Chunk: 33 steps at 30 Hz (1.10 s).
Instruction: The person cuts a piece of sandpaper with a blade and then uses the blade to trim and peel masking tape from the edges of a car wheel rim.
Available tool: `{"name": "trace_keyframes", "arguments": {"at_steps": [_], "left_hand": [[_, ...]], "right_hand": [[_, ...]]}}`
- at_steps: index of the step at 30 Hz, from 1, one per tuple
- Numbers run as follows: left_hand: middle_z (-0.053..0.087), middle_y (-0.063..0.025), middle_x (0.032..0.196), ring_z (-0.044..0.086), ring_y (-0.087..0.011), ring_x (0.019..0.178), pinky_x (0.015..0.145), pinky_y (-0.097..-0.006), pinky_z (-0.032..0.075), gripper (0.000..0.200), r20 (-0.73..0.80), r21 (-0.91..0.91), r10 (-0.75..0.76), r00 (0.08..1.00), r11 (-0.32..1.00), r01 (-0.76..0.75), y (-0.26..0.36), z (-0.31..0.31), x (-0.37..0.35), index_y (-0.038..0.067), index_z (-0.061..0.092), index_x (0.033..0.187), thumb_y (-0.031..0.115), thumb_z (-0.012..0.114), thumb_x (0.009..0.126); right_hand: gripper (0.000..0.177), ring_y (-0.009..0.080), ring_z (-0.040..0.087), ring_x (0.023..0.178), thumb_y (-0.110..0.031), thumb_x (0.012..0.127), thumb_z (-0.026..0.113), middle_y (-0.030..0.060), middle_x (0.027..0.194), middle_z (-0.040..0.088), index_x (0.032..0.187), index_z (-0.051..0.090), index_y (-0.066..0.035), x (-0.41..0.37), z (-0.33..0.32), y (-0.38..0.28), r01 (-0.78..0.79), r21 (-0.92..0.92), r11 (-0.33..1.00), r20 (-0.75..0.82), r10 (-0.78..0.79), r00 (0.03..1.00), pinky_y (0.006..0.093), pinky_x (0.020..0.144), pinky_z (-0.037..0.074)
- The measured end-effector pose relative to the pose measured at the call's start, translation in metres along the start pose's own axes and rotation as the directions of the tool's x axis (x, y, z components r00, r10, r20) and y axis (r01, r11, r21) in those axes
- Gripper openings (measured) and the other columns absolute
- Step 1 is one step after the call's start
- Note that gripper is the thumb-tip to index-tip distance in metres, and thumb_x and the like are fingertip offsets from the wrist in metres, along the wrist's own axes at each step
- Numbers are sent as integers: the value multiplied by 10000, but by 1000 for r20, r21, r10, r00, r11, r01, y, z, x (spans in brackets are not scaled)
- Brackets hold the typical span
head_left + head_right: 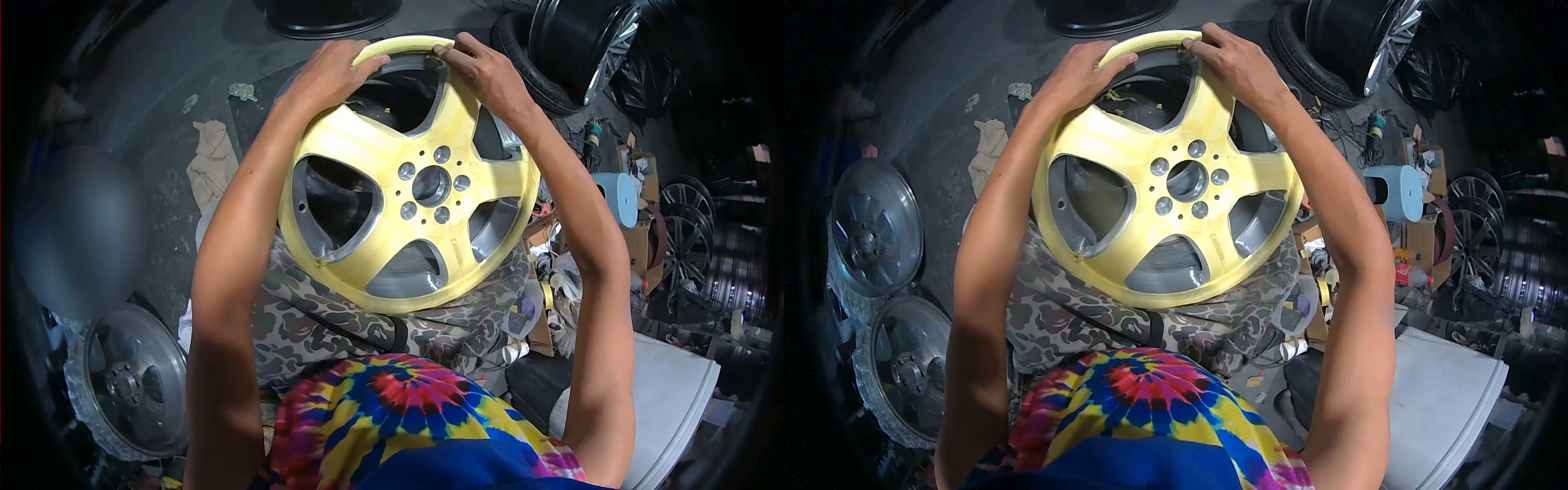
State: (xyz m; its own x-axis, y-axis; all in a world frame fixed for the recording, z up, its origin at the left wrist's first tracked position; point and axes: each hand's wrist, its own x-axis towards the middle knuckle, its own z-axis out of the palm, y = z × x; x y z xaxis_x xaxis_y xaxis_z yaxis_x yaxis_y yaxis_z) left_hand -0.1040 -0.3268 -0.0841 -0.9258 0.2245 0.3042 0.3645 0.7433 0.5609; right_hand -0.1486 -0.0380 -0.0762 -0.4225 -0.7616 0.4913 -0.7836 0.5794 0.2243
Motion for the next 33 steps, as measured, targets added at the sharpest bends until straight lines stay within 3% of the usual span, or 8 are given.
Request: {"name": "trace_keyframes", "arguments": {"at_steps": [6, 12, 19, 21, 24, 26, 31, 33], "left_hand": [[715, -207, 901, 674, -391, 838, 785, -488, 517, 444, 14, -4, -15, 1000, 1000, 15, 2, -3, -2, 18, 734, 1085, 444, 643, 996], [717, -211, 906, 677, -394, 829, 780, -488, 520, 443, 42, -36, -7, 999, 999, 9, 1, -3, 0, 15, 732, 1081, 440, 640, 998], [718, -217, 917, 677, -399, 843, 792, -486, 519, 439, 46, -20, -17, 999, 1000, 18, 3, -5, 0, 17, 730, 1112, 432, 639, 1000], [718, -216, 916, 677, -397, 842, 792, -486, 517, 438, 36, -27, -14, 999, 1000, 15, 3, -4, -1, 18, 729, 1121, 429, 638, 1001], [717, -213, 914, 677, -392, 837, 789, -485, 515, 436, 21, -39, -12, 1000, 999, 13, 4, -4, -2, 18, 727, 1132, 425, 637, 1001], [723, -209, 977, 648, -349, 838, 810, -438, 508, 437, 58, -26, -54, 997, 998, 56, 7, -6, -2, 15, 713, 1169, 417, 650, 1010], [725, -206, 980, 648, -348, 838, 817, -434, 510, 441, 71, -25, -60, 996, 998, 62, 8, -7, -3, 15, 710, 1169, 422, 644, 1013], [726, -204, 982, 651, -348, 840, 820, -433, 510, 443, 71, -16, -50, 996, 999, 52, 7, -7, -1, 14, 709, 1167, 425, 642, 1014]], "right_hand": [[266, 329, 691, 921, -101, 908, 739, 102, 1047, 630, 1173, 719, -83, 2, -12, 12, -146, 386, 911, 3, 157, 988, 392, 825, 588], [243, 335, 681, 892, -120, 912, 740, 95, 1039, 631, 1148, 704, -77, 2, -12, 23, -48, 309, 950, 17, 45, 999, 392, 816, 590], [265, 347, 675, 895, -109, 887, 756, 99, 1040, 615, 1145, 698, -86, -2, -4, 17, -102, 261, 960, -10, 108, 994, 406, 816, 593], [255, 300, 681, 840, -69, 932, 731, 85, 1034, 598, 1184, 712, -92, -3, 0, 17, -34, 177, 984, -71, 48, 996, 376, 752, 599], [275, 300, 679, 836, -63, 926, 734, 78, 1045, 584, 1197, 707, -98, -3, 3, 17, -65, 139, 988, -10, 67, 998, 386, 759, 602], [291, 299, 678, 834, -61, 924, 734, 75, 1054, 582, 1212, 702, -99, -1, -1, 15, -46, 144, 988, 1, 46, 999, 389, 764, 602], [291, 301, 677, 834, -66, 920, 739, 82, 1034, 577, 1209, 713, -88, 1, -5, 9, -54, 160, 986, 20, 52, 998, 382, 767, 598], [244, 279, 691, 849, -93, 930, 738, 93, 993, 607, 1174, 738, -75, 4, -10, 13, -89, 274, 958, 128, 55, 990, 356, 784, 598]]}}
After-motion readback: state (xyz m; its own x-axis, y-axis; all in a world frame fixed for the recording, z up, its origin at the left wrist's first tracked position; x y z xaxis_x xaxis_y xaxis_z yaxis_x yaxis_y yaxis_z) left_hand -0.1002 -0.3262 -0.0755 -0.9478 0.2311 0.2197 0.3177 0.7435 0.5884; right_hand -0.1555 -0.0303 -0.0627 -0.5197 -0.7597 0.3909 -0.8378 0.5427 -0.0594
